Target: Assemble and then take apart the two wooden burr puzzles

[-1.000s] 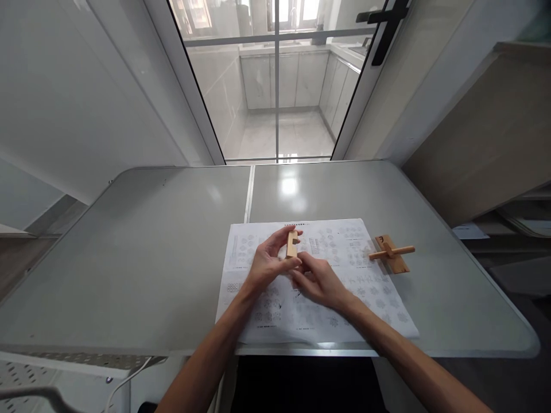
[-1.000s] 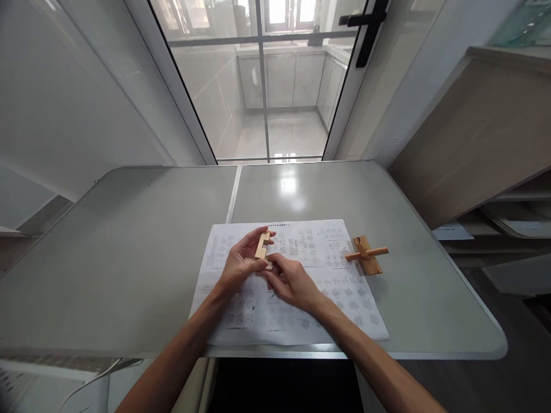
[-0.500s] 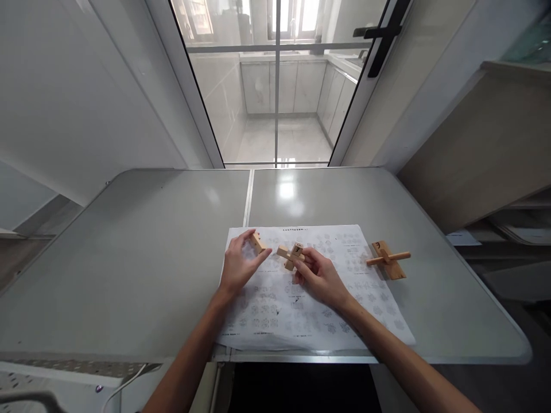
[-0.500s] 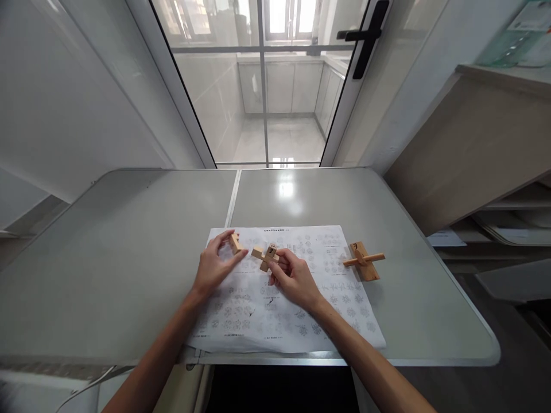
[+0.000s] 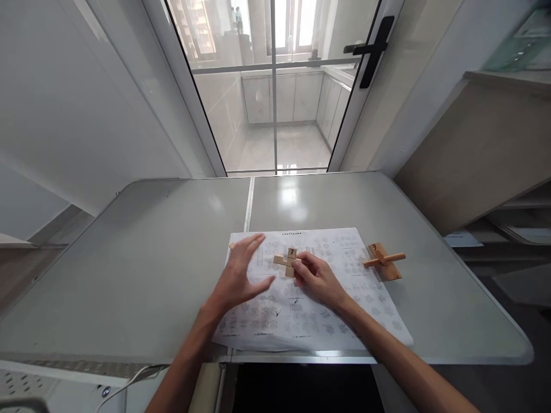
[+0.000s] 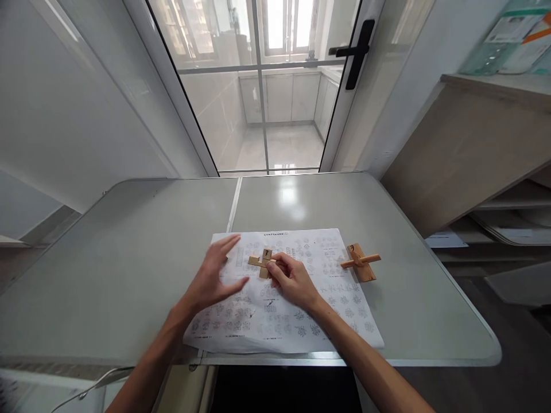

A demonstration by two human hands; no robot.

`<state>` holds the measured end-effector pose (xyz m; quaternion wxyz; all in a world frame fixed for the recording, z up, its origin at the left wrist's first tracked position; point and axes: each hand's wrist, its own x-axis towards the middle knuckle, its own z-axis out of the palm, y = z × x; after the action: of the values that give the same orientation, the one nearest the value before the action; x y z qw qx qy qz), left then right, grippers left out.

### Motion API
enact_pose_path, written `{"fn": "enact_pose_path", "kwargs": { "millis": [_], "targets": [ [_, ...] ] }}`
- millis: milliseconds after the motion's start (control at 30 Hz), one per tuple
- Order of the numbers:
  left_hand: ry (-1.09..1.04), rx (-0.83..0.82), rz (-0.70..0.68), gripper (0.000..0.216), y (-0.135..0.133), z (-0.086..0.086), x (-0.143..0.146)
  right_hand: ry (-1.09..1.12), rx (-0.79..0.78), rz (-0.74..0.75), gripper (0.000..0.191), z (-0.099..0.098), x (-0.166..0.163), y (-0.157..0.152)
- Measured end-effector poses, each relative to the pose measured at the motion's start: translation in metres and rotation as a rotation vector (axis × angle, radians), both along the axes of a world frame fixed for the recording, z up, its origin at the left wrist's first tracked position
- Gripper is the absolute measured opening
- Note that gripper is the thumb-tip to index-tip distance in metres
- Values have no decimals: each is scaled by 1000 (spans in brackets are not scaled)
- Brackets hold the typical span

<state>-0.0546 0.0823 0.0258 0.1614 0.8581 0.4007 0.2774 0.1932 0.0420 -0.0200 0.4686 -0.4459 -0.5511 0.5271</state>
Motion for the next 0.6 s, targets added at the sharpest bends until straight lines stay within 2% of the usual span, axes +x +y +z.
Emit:
{"fn": "enact_pose_path", "kwargs": {
  "millis": [100,167,300,433,600],
  "targets": [
    [-26,-144,-180,105,-5,11,21,1,13,38,39,2,2,0],
    [-41,-200,-210,101,-5,12,33,6,23,66,41,3,3,0],
    [-123,-261,-184,74,-6,9,46,9,44,114,45,8,6,0],
    [-182,-300,-149,69,-11,9,50,-16,61,166,46,11,8,-1],
    [-110,-273,-158,61,-18,14,45,-105,96,237,50,9,11,-5]
  ]
}}
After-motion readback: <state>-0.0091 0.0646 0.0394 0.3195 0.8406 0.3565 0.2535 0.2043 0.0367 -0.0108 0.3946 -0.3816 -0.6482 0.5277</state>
